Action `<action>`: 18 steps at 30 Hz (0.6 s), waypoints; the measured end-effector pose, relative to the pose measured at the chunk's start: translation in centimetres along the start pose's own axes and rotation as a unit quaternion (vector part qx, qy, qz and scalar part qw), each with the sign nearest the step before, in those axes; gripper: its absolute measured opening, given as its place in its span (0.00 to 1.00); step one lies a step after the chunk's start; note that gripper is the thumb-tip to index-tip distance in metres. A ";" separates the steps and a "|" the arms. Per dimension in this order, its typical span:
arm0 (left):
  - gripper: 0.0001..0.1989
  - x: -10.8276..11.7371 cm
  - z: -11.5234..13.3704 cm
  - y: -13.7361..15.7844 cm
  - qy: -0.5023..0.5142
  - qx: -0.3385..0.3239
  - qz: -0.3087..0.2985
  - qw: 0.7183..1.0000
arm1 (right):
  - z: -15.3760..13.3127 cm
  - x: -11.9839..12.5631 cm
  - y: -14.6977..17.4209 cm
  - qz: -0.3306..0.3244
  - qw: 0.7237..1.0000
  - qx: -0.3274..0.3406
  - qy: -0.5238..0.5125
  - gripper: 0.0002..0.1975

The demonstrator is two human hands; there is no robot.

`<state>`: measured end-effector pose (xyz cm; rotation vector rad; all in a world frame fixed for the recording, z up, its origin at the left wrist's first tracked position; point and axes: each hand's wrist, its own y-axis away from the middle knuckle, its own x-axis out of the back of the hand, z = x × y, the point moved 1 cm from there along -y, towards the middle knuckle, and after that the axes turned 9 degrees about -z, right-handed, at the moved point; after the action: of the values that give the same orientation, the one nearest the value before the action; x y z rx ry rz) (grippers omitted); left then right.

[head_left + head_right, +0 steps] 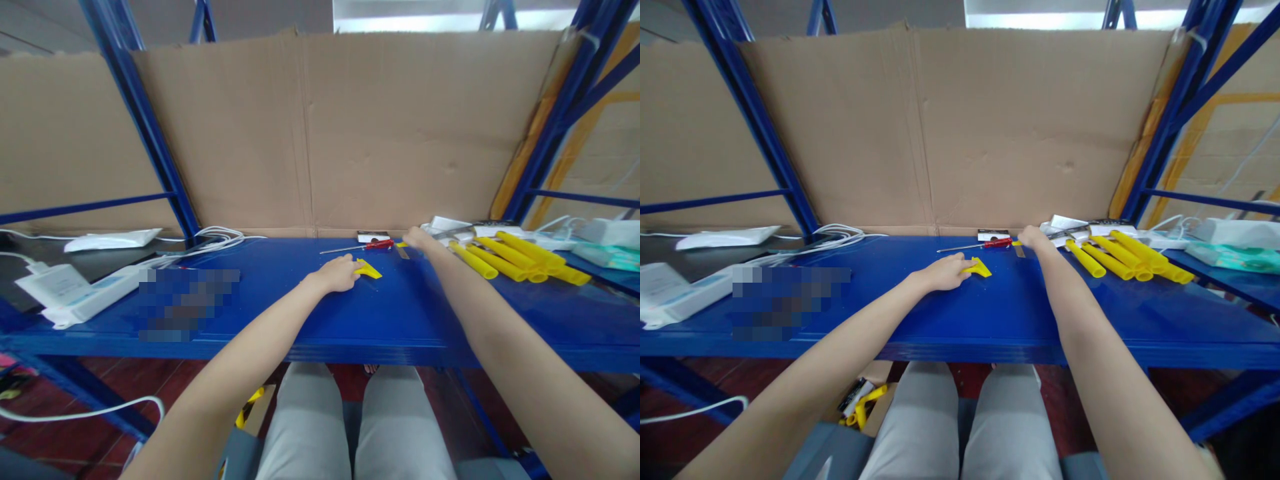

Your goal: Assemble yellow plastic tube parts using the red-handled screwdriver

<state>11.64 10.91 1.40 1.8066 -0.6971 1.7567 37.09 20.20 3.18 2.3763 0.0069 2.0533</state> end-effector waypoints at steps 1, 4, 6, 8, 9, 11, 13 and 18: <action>0.21 0.0 0.1 0.0 0.001 0.002 -0.002 1.000 | -0.3 0.2 0.1 0.014 1.000 -0.007 0.017 0.13; 0.21 0.2 0.2 0.2 -0.002 0.005 -0.007 1.000 | -1.9 0.6 0.3 0.043 0.996 0.023 0.069 0.14; 0.22 0.2 0.3 0.2 -0.009 0.003 -0.009 1.000 | -3.2 0.6 0.3 0.029 0.993 0.069 0.093 0.14; 0.21 0.2 0.2 0.1 -0.014 0.000 -0.010 1.000 | -4.2 0.5 0.2 0.009 0.991 0.100 0.090 0.18; 0.21 0.2 0.2 0.1 -0.015 -0.002 -0.009 1.000 | -4.6 0.4 0.1 0.000 0.990 0.105 0.089 0.18; 0.20 0.2 0.2 0.1 -0.014 -0.003 -0.007 1.000 | -5.3 0.4 -0.1 -0.020 0.989 0.108 0.100 0.18; 0.20 0.2 0.2 0.2 -0.012 -0.001 -0.008 1.000 | -5.9 0.4 -0.1 -0.042 0.986 0.104 0.121 0.16; 0.22 0.4 0.6 0.3 -0.012 0.005 -0.017 1.000 | -7.4 0.4 0.5 -0.051 0.979 0.096 0.171 0.15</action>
<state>11.84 10.30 1.80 1.8392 -0.6649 1.7223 29.82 19.64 4.68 2.0281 0.3324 2.4790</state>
